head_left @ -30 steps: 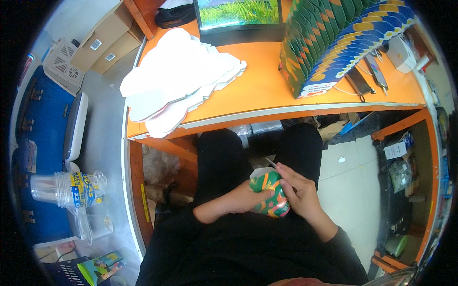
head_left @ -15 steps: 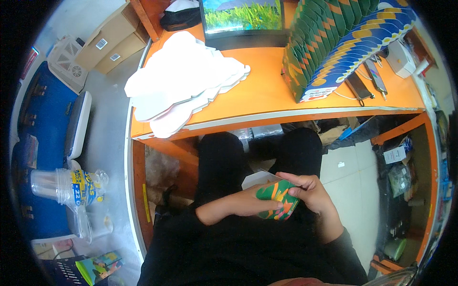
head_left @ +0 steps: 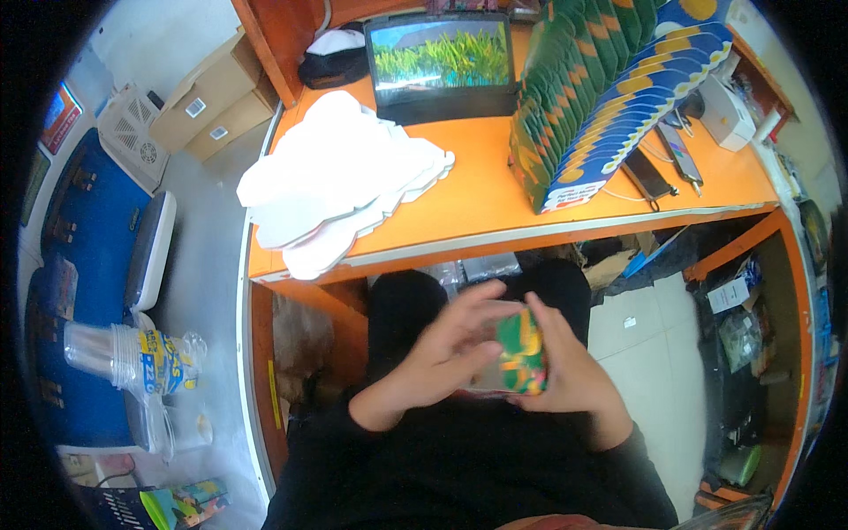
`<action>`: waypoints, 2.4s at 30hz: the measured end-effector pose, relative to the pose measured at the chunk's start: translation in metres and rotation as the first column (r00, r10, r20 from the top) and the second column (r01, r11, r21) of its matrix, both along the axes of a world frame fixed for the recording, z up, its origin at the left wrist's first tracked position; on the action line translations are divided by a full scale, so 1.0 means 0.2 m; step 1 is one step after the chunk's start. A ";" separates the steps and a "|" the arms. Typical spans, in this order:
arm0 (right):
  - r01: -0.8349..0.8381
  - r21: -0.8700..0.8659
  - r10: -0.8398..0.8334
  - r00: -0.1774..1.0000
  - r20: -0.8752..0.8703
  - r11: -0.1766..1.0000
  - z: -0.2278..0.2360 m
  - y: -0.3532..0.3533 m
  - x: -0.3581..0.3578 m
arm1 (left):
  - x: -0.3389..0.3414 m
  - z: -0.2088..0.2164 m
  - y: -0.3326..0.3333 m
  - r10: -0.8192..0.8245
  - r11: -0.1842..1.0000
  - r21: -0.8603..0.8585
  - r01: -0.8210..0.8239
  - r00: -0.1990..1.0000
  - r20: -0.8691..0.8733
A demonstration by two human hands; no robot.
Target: The person folds and assembles small colorful paper boxes one at a time, pressing the edges and tucking flaps to form the shape. They repeatedly pick up a flat piece, fold it into a box, and place the finished box into a stack on the desk.
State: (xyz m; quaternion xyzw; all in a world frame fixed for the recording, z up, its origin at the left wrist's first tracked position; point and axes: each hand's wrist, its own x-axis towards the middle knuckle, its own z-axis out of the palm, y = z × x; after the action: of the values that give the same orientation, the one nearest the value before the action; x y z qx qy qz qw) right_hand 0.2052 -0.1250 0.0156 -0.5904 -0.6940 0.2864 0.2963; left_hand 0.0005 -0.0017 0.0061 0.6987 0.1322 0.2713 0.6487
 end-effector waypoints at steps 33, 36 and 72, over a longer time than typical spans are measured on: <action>-0.372 0.210 0.415 0.883 -0.220 0.904 0.77 0.11 0.26 | 0.13 0.11 0.22 -0.440 0.490 -0.554 0.673 0.739 0.510; -0.702 -0.018 0.702 0.712 -0.016 0.712 0.78 0.18 0.28 | 0.28 0.16 0.15 -0.464 0.352 -0.612 0.708 0.700 0.543; 0.461 0.096 -0.407 0.645 0.646 0.882 2.01 0.66 0.66 | 0.85 0.93 0.58 0.308 0.665 0.611 -0.430 0.903 0.300</action>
State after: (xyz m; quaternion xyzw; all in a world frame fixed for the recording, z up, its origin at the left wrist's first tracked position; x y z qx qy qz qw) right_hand 0.3366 0.0072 0.4166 -0.8118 -0.5792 0.0108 0.0740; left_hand 0.1697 0.1140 0.1917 0.8150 0.1099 0.4851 0.2972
